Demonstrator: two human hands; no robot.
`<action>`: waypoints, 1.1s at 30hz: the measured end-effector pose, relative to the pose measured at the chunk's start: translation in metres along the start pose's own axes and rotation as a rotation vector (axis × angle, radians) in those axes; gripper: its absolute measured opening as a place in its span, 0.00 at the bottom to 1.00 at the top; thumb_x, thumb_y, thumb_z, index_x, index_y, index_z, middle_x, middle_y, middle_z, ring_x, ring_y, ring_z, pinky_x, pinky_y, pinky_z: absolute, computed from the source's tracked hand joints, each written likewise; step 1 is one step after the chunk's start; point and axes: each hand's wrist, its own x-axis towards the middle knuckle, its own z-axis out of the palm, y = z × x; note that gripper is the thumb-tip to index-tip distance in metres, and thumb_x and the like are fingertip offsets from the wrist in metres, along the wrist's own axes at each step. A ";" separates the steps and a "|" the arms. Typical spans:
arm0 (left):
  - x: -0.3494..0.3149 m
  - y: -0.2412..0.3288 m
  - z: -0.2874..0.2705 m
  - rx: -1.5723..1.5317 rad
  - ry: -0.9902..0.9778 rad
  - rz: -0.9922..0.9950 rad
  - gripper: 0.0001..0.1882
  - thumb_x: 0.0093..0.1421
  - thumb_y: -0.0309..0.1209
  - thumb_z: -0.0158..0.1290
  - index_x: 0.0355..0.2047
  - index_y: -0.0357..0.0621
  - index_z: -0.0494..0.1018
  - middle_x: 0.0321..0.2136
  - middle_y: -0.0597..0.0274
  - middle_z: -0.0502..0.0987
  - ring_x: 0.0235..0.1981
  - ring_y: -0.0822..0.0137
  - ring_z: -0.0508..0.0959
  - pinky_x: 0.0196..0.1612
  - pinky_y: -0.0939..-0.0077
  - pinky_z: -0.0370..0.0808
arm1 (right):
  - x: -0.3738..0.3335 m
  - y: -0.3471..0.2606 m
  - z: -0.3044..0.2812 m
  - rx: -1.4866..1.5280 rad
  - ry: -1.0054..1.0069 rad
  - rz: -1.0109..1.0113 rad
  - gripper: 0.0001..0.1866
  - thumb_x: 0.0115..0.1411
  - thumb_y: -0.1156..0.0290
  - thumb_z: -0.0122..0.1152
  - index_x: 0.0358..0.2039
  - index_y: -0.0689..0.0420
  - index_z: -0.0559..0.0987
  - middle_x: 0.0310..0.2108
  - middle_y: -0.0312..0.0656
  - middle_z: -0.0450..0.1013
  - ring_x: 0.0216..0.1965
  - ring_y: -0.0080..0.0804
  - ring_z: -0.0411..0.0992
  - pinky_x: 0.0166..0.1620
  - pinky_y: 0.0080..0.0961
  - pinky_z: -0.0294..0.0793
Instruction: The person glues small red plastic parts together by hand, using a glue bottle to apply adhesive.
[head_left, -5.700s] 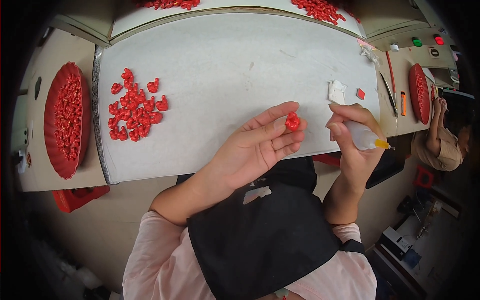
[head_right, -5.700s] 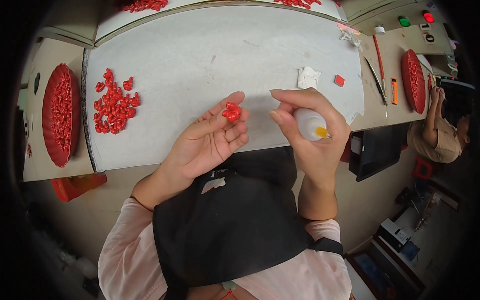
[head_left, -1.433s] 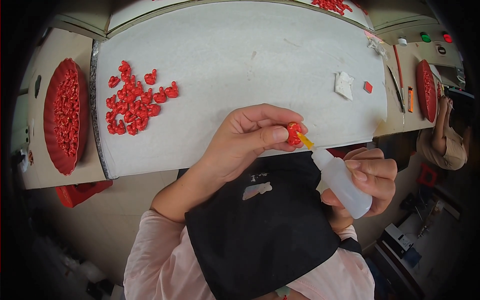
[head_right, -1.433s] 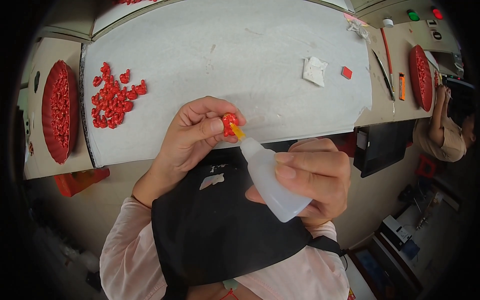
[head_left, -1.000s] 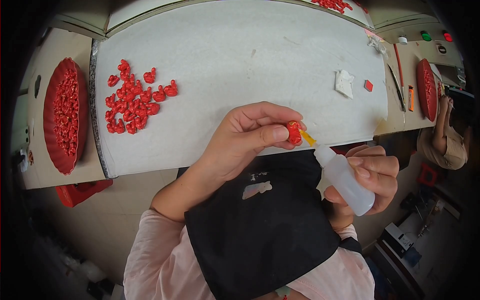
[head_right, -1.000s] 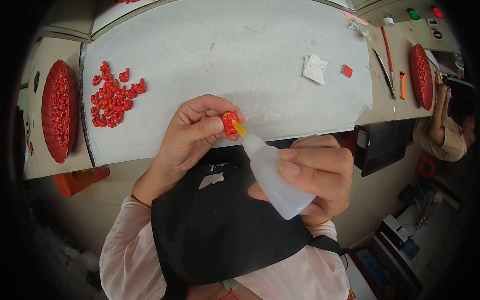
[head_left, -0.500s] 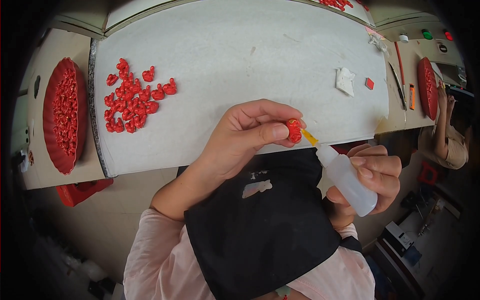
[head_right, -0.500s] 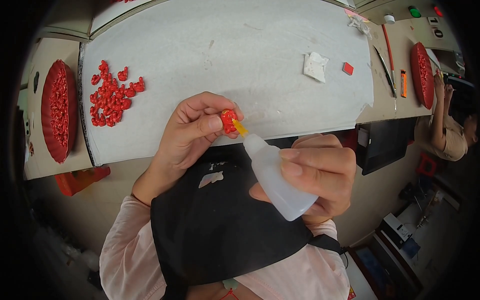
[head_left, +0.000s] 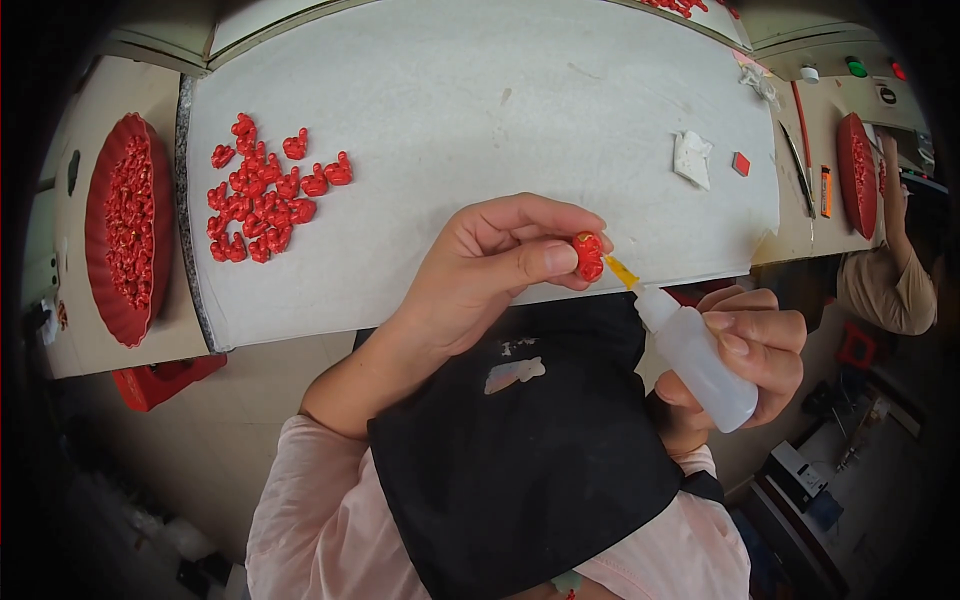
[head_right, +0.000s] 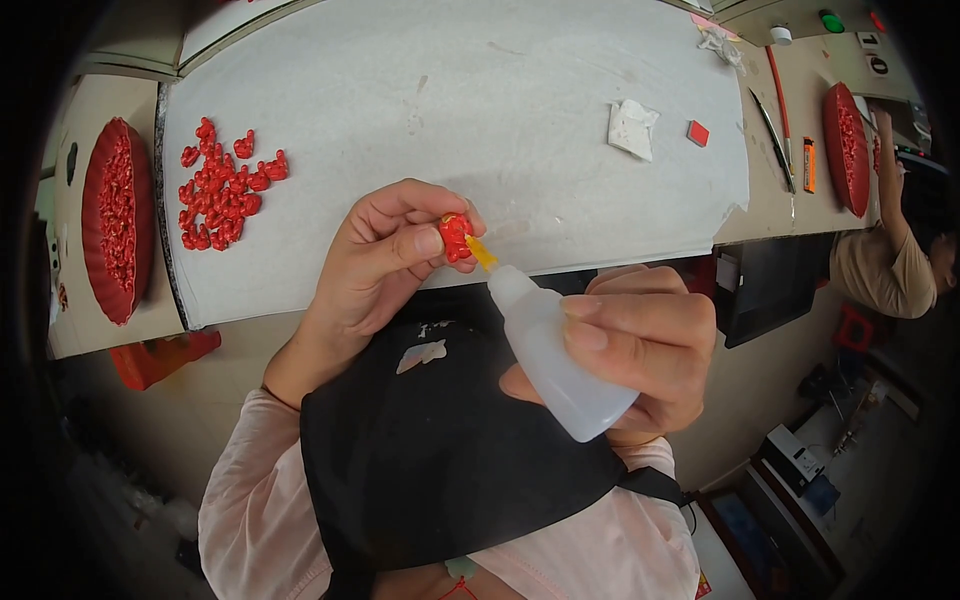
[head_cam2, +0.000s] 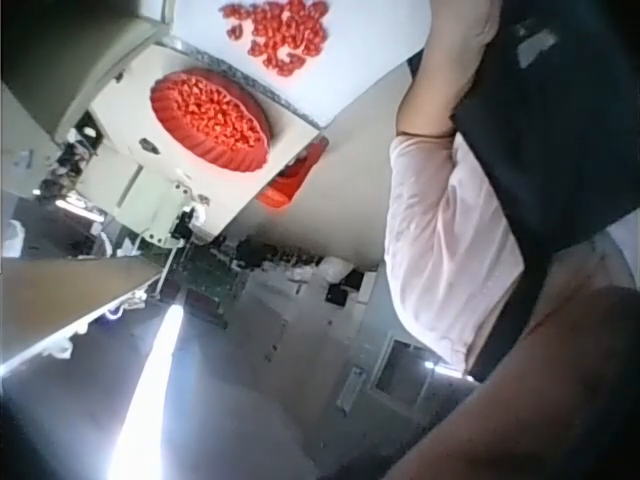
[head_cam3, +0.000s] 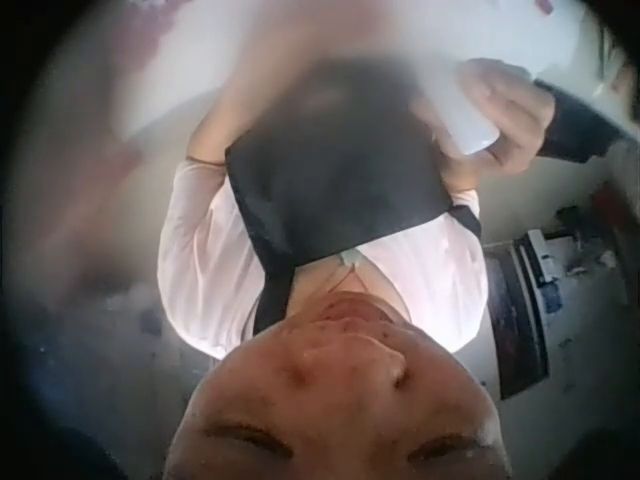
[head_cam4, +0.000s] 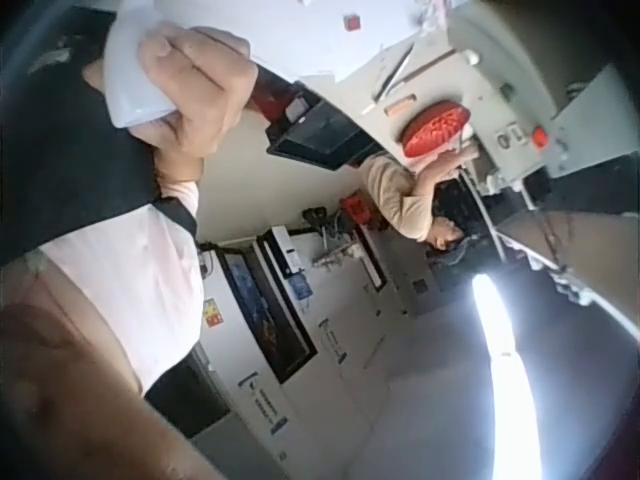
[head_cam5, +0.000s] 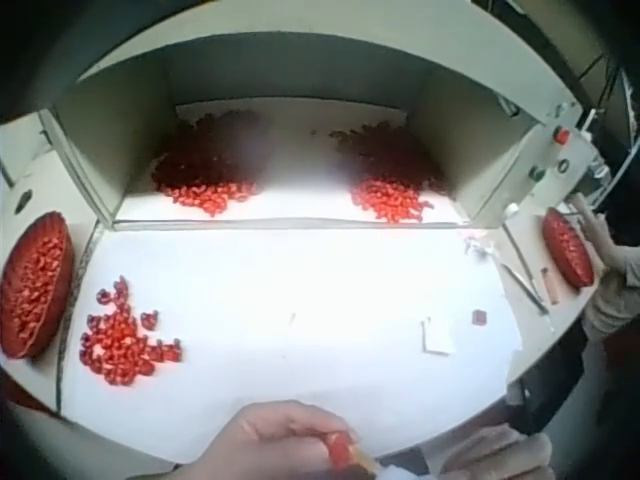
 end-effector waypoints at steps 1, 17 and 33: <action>0.000 0.000 0.000 0.001 -0.002 0.002 0.10 0.50 0.24 0.48 0.34 0.37 0.68 0.31 0.53 0.71 0.29 0.71 0.72 0.35 0.79 0.70 | 0.000 0.000 0.000 0.001 0.000 0.001 0.24 0.36 0.57 0.66 0.30 0.56 0.68 0.24 0.38 0.61 0.21 0.24 0.63 0.20 0.16 0.65; 0.002 0.002 0.003 0.227 0.052 0.079 0.10 0.49 0.22 0.48 0.34 0.36 0.69 0.31 0.54 0.72 0.32 0.69 0.72 0.38 0.78 0.68 | 0.005 -0.003 -0.009 0.041 -0.038 0.051 0.24 0.33 0.63 0.68 0.30 0.57 0.67 0.26 0.41 0.63 0.22 0.26 0.65 0.23 0.17 0.66; -0.002 0.006 -0.011 -0.213 -0.018 -0.034 0.12 0.53 0.25 0.45 0.39 0.39 0.67 0.34 0.57 0.71 0.34 0.72 0.71 0.39 0.78 0.69 | 0.133 0.166 0.061 -0.163 -0.213 0.270 0.09 0.44 0.77 0.56 0.27 0.62 0.68 0.27 0.42 0.68 0.29 0.33 0.69 0.34 0.24 0.68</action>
